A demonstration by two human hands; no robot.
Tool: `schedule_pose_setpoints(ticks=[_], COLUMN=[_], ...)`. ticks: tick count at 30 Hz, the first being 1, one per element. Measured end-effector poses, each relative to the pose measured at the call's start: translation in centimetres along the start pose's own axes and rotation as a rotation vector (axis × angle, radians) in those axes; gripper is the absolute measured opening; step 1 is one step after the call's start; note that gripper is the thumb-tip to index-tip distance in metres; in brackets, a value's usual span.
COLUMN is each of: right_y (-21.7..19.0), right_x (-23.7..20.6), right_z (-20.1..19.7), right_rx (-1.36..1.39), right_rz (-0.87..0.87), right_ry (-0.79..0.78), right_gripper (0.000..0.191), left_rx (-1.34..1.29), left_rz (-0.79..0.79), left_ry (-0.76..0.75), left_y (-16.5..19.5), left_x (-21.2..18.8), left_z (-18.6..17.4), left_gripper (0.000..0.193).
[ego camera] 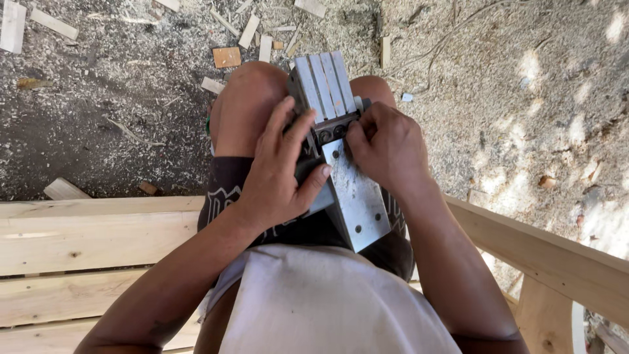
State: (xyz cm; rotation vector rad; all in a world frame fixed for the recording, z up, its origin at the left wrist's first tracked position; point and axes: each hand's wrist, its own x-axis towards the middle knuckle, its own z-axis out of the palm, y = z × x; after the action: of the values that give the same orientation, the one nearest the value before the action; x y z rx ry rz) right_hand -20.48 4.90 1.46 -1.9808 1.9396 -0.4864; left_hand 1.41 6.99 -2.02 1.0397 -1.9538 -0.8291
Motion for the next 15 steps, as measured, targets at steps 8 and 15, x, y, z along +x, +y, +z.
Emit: schedule_pose_setpoints(ticks=[8,15], right_y=[-2.1,0.4], right_x=[-3.7,-9.5], right_z=[-0.9,-0.1], right_rx=[0.061,0.278], right_rz=[0.146,0.187], right_ry=[0.049,-0.160], right_gripper=[0.055,0.133], left_rx=[-0.030,-0.002], left_rz=[-0.094,0.027], left_ry=[-0.006,0.053], left_y=[-1.1,-0.4], left_x=[-0.4,0.7], left_z=[0.8,2.7], left_gripper=[0.074,0.061])
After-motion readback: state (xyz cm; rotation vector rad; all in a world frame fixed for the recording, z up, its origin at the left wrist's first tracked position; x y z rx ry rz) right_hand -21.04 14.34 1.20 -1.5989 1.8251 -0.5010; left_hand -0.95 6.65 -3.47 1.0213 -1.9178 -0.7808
